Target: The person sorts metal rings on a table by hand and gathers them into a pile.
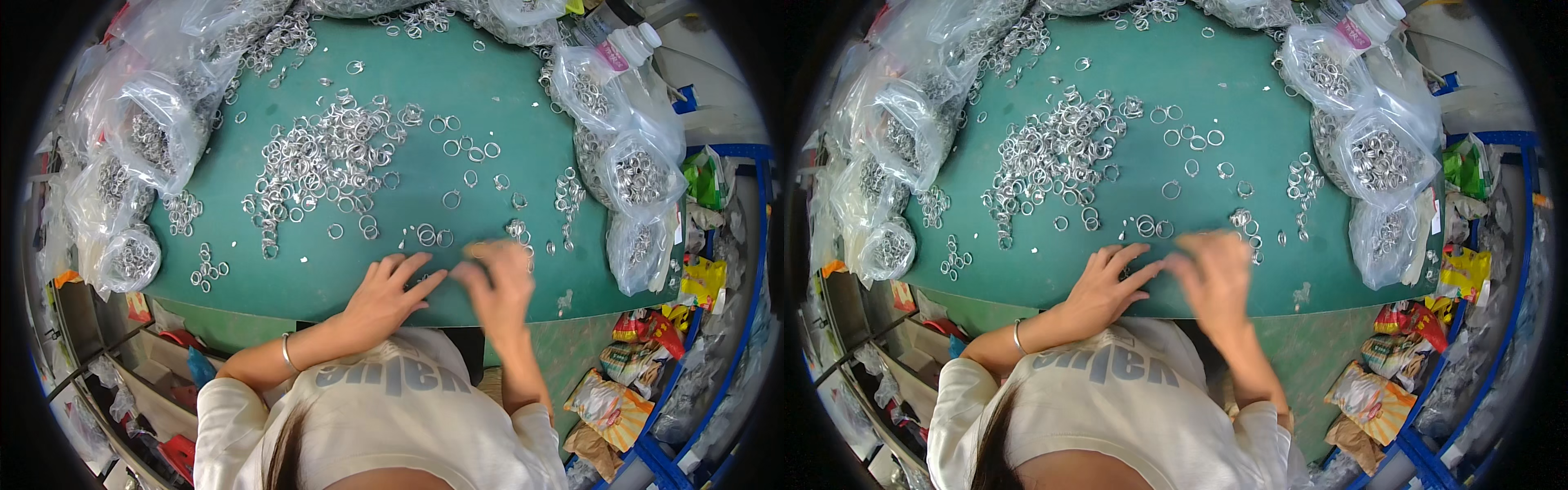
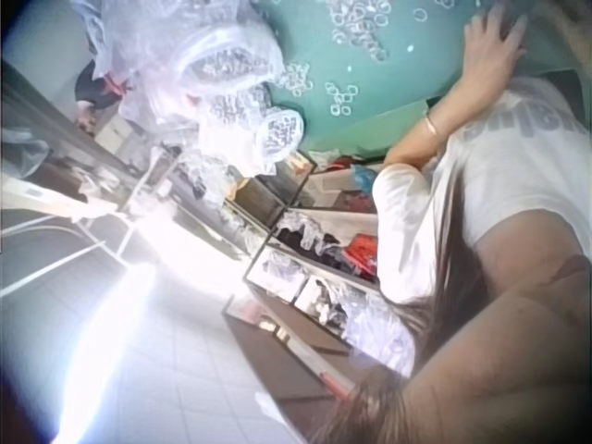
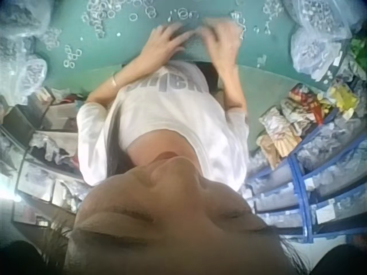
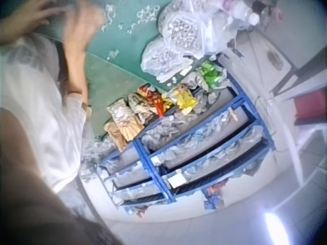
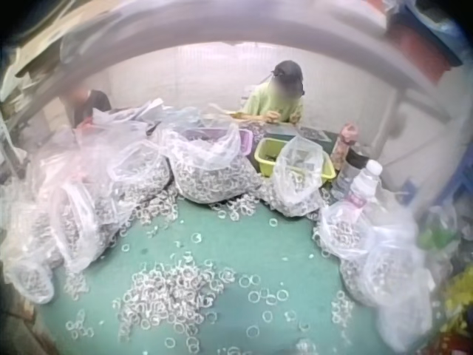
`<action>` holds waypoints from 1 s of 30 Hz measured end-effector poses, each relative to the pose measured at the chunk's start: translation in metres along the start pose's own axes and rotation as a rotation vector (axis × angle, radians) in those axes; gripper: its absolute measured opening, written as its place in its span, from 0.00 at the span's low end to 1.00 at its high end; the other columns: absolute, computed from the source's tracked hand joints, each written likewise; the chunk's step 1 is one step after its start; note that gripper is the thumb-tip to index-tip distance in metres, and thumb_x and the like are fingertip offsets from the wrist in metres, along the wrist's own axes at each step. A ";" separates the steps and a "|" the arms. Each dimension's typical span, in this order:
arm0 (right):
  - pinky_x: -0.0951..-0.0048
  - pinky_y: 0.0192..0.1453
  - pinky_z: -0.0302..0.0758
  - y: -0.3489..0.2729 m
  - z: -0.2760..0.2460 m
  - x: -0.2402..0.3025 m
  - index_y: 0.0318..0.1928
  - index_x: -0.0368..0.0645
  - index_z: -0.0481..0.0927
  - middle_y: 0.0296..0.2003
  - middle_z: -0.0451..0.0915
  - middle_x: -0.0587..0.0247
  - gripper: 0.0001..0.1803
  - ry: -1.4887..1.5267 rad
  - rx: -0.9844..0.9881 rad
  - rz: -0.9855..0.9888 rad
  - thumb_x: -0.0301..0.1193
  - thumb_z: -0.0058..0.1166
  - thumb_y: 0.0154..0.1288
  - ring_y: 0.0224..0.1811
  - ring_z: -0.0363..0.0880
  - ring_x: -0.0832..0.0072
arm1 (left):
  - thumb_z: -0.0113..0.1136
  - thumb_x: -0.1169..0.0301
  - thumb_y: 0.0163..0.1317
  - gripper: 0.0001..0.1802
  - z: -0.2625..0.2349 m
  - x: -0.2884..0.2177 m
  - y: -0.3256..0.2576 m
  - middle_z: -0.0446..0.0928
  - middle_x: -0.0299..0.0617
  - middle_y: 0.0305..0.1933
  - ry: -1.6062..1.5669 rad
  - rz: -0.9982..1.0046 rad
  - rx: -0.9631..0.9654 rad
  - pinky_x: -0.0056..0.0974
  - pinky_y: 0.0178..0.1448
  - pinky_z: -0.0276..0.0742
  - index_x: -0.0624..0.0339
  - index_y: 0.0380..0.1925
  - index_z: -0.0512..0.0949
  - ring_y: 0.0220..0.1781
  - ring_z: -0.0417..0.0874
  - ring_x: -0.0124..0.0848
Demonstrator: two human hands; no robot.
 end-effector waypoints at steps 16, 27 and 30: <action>0.77 0.33 0.70 -0.013 -0.074 -0.074 0.41 0.34 0.79 0.28 0.75 0.62 0.09 0.063 -0.273 0.462 0.18 0.56 0.59 0.27 0.72 0.78 | 0.63 0.75 0.51 0.17 0.027 -0.020 0.139 0.73 0.45 0.42 -0.150 0.135 -0.030 0.41 0.45 0.72 0.65 0.42 0.73 0.42 0.75 0.42; 0.67 0.39 0.72 -0.016 0.009 0.002 0.41 0.38 0.78 0.37 0.78 0.57 0.14 0.149 0.152 0.084 0.20 0.61 0.52 0.37 0.75 0.60 | 0.53 0.88 0.53 0.16 -0.012 0.053 0.063 0.74 0.36 0.41 -1.097 -0.369 -0.079 0.29 0.45 0.75 0.65 0.42 0.73 0.43 0.78 0.25; 0.67 0.39 0.72 0.002 -0.001 0.007 0.42 0.38 0.78 0.39 0.78 0.57 0.15 0.232 0.051 0.141 0.20 0.62 0.51 0.37 0.75 0.62 | 0.54 0.88 0.53 0.20 -0.024 0.046 0.041 0.76 0.38 0.45 -0.807 -0.380 -0.111 0.30 0.47 0.76 0.64 0.47 0.74 0.44 0.79 0.27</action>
Point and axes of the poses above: each hand's wrist, its own y-axis towards the middle knuckle, its own z-axis out of the palm, x = y × z, the point moved 9 cm from there along y, towards the middle knuckle
